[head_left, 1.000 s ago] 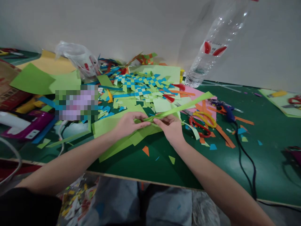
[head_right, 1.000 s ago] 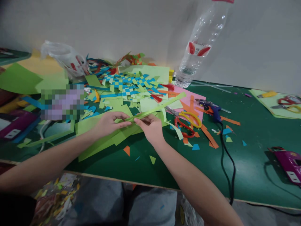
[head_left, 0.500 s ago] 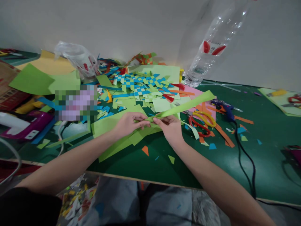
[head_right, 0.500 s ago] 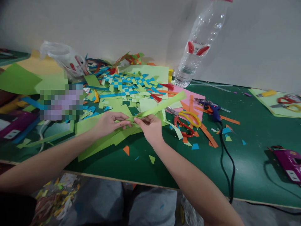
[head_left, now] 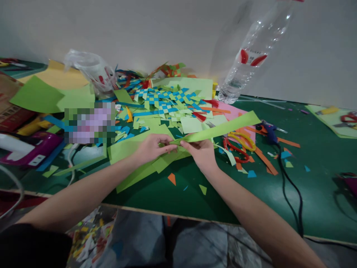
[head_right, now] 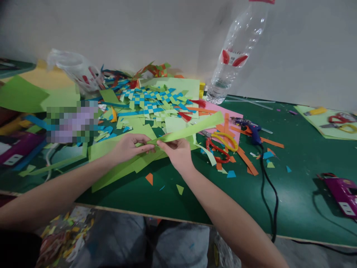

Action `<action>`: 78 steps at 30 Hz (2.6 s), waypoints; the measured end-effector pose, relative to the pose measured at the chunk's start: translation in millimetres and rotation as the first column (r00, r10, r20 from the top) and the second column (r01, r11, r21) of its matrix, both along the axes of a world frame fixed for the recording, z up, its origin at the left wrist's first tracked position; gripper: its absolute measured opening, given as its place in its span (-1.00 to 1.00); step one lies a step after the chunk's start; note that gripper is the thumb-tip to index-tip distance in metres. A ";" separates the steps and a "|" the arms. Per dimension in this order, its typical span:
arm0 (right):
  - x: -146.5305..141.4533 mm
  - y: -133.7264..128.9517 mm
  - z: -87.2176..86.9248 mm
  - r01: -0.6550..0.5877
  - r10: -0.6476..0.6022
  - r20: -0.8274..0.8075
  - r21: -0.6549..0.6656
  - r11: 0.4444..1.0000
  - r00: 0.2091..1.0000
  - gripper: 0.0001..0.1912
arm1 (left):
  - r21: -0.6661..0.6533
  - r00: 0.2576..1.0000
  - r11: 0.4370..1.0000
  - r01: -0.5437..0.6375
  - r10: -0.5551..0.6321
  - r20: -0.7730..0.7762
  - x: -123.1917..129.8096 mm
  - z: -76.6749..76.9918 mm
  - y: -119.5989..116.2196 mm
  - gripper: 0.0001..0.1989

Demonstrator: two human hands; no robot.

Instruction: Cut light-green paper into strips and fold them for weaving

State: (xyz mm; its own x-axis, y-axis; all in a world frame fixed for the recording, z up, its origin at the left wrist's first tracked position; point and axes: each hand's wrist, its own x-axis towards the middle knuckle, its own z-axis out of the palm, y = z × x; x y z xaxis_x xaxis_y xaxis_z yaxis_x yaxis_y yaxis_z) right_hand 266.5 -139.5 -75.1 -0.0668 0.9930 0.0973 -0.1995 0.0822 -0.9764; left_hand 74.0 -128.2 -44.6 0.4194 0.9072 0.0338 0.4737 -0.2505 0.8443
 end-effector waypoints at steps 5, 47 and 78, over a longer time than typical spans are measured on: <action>-0.4 1.4 -1.7 -0.035 0.035 0.037 0.007 0.999 0.999 -0.75 | 0.017 1.000 1.000 0.015 -0.015 -0.014 -1.2 -1.0 0.4 -0.68; -1.1 -0.2 2.7 -0.026 0.023 0.077 0.039 0.999 0.997 -0.74 | -0.029 0.999 1.000 0.012 -0.014 -0.042 -0.3 -0.1 -1.5 -0.59; -1.0 -3.3 5.2 -0.028 0.025 0.120 0.025 0.999 0.992 -0.57 | -0.009 0.998 1.000 0.018 -0.018 -0.068 -0.9 -1.1 0.1 -0.67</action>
State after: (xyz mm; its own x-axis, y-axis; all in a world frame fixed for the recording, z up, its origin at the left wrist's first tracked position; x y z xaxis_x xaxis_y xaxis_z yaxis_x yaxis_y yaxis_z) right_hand 265.5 -142.8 -69.9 -0.1059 0.9879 0.1132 -0.0838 0.1045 -0.9910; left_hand 73.2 -128.2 -45.7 0.4367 0.8996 -0.0025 0.5255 -0.2529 0.8123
